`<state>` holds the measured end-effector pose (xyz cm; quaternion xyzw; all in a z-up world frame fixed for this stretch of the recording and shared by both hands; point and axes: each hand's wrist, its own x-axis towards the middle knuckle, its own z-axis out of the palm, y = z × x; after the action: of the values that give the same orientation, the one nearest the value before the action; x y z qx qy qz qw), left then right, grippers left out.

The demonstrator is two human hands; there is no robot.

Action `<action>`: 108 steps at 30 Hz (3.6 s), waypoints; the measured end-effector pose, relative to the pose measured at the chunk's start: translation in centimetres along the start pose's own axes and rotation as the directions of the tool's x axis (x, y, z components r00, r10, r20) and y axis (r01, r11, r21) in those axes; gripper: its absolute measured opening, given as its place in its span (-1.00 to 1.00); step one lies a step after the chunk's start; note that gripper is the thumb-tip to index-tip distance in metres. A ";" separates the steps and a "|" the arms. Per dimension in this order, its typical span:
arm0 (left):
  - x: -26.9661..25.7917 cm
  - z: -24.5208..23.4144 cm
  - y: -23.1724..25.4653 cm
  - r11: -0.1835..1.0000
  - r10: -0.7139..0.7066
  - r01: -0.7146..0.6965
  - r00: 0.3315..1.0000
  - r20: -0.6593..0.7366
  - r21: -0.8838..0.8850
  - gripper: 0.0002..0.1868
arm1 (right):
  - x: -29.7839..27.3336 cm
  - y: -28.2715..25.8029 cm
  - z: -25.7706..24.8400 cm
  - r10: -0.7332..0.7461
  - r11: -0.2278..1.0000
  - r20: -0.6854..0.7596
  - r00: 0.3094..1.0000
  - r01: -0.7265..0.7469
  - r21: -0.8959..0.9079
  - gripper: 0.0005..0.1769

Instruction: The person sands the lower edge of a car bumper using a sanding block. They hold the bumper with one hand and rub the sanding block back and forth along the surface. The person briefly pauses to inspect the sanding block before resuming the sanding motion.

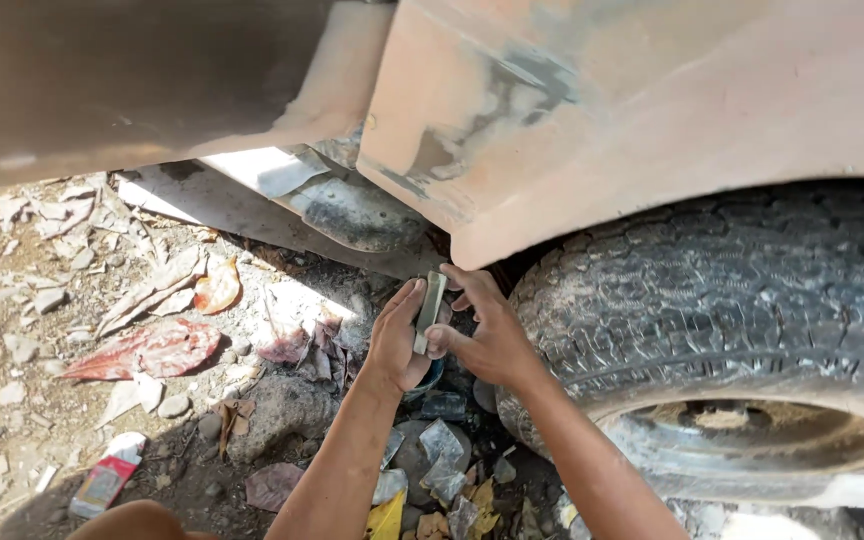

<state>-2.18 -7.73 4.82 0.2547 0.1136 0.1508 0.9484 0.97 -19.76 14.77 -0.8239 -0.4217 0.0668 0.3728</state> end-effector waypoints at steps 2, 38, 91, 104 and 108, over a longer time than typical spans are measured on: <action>-0.2 -0.5 0.8 0.996 -0.036 0.021 0.984 0.173 0.088 -0.44 | -0.4 0.5 0.4 -0.016 0.999 -0.029 0.999 0.017 0.028 -0.17; 2.3 1.0 0.3 0.564 0.262 -0.426 0.905 0.335 0.707 -0.64 | -2.6 5.6 -0.6 0.124 0.986 -0.221 0.967 -0.145 -0.083 -0.58; 13.3 7.6 2.4 -0.093 0.627 -0.875 0.319 0.711 0.475 -0.69 | 5.7 7.0 -17.6 -0.680 -0.424 0.423 0.600 0.149 -0.893 -0.80; 12.6 6.8 2.5 -0.078 0.606 -0.875 0.339 0.720 0.478 -0.67 | 6.2 6.9 -17.1 -0.787 -0.306 0.341 0.515 0.155 -0.939 -0.84; 13.3 8.3 1.9 -0.093 0.617 -0.894 0.295 0.730 0.439 -0.71 | 5.9 6.5 -17.8 -0.732 -0.374 0.371 0.571 0.117 -0.920 -0.88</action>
<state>12.20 -5.31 11.02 0.6957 -0.1432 0.5535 0.4349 16.45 -27.62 24.32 -0.5354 -0.5250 -0.5981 -0.2827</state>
